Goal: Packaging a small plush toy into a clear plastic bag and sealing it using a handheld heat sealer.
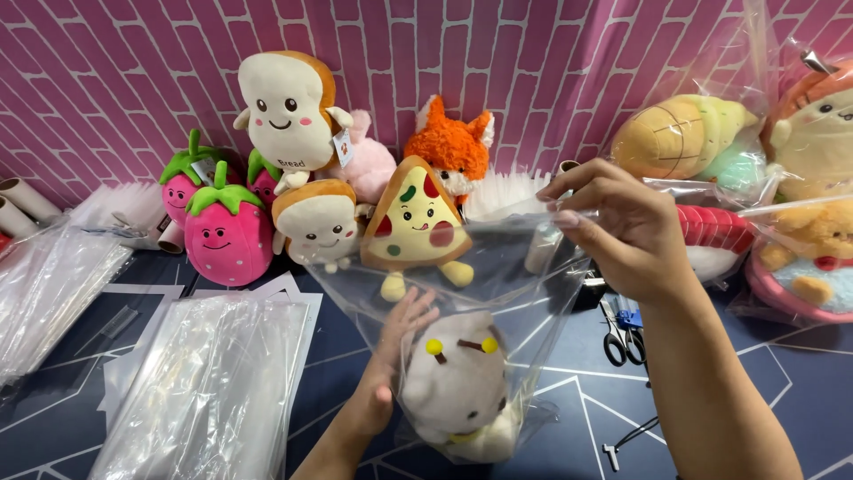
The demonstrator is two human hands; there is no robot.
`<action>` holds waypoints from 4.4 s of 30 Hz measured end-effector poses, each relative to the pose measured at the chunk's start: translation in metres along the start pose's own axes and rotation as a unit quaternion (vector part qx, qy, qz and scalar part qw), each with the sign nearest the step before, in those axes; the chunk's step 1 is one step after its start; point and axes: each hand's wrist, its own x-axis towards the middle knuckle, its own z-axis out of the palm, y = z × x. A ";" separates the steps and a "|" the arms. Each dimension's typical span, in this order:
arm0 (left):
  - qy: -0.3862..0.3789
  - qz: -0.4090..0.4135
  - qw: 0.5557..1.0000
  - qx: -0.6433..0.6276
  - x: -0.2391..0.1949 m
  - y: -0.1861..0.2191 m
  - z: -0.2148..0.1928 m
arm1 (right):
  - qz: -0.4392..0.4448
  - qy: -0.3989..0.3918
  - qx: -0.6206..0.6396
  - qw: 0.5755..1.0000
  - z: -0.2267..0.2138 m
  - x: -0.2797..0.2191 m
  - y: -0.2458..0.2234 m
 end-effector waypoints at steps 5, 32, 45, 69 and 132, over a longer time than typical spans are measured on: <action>-0.030 -0.110 0.992 -0.056 -0.013 -0.005 0.012 | 0.071 0.011 0.032 0.997 -0.025 -0.001 0.017; -0.098 -0.338 0.915 -0.198 0.007 -0.014 -0.026 | 0.140 -0.085 0.102 0.981 -0.091 -0.058 0.058; -0.165 -0.440 0.869 -0.155 0.015 -0.048 -0.039 | 0.310 -0.100 0.022 0.945 -0.105 -0.129 0.115; 0.102 -0.566 0.754 0.316 -0.066 0.032 -0.043 | 0.516 0.083 0.182 0.833 -0.064 -0.233 0.157; 0.234 -0.433 0.855 -0.159 -0.072 -0.008 -0.039 | 0.577 -0.182 0.240 0.759 0.036 -0.178 0.117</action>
